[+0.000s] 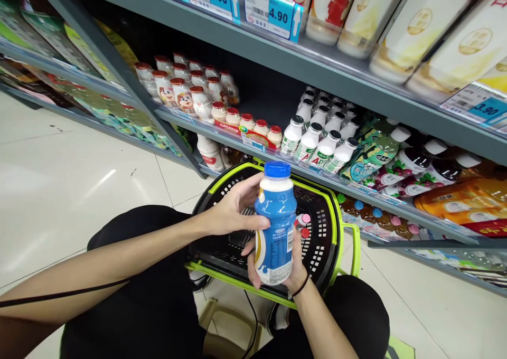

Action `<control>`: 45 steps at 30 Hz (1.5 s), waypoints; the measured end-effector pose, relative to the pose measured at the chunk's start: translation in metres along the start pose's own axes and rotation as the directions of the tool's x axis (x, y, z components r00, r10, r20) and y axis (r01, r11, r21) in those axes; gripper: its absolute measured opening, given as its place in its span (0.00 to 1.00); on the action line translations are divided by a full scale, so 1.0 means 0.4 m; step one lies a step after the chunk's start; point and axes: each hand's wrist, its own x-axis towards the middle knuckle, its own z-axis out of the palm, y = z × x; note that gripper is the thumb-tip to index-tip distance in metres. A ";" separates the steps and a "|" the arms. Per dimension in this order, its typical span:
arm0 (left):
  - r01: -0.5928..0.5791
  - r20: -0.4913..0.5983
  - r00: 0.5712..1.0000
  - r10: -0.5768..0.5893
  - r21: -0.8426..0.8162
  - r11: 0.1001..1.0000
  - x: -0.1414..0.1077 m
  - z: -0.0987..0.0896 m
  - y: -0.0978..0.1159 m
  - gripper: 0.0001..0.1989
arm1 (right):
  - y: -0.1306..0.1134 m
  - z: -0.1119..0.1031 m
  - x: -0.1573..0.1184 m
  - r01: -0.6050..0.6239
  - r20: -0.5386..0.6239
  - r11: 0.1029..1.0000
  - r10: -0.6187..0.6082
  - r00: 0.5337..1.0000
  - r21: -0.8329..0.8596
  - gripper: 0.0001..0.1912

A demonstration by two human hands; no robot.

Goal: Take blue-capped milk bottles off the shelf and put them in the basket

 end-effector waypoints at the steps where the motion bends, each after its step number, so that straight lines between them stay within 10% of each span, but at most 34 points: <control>1: -0.003 0.001 1.000 0.003 -0.003 1.000 0.001 0.000 -0.001 0.34 | -0.001 0.001 0.001 -0.009 -0.011 1.000 0.009 1.000 -0.009 0.56; 14: 0.020 -0.012 1.000 -0.020 -0.014 1.000 0.001 0.000 -0.005 0.35 | 0.002 -0.008 0.001 0.032 0.180 0.992 -0.053 0.982 0.121 0.54; 25: -0.032 -0.010 0.999 0.032 -0.022 0.999 -0.001 0.002 -0.010 0.34 | 0.010 0.002 -0.002 0.032 -0.026 0.999 -0.032 0.999 0.021 0.55; 45: -0.126 -0.021 0.992 0.127 0.016 0.992 -0.008 0.006 -0.009 0.34 | 0.014 0.001 -0.005 -0.010 0.012 1.000 0.010 1.000 -0.018 0.56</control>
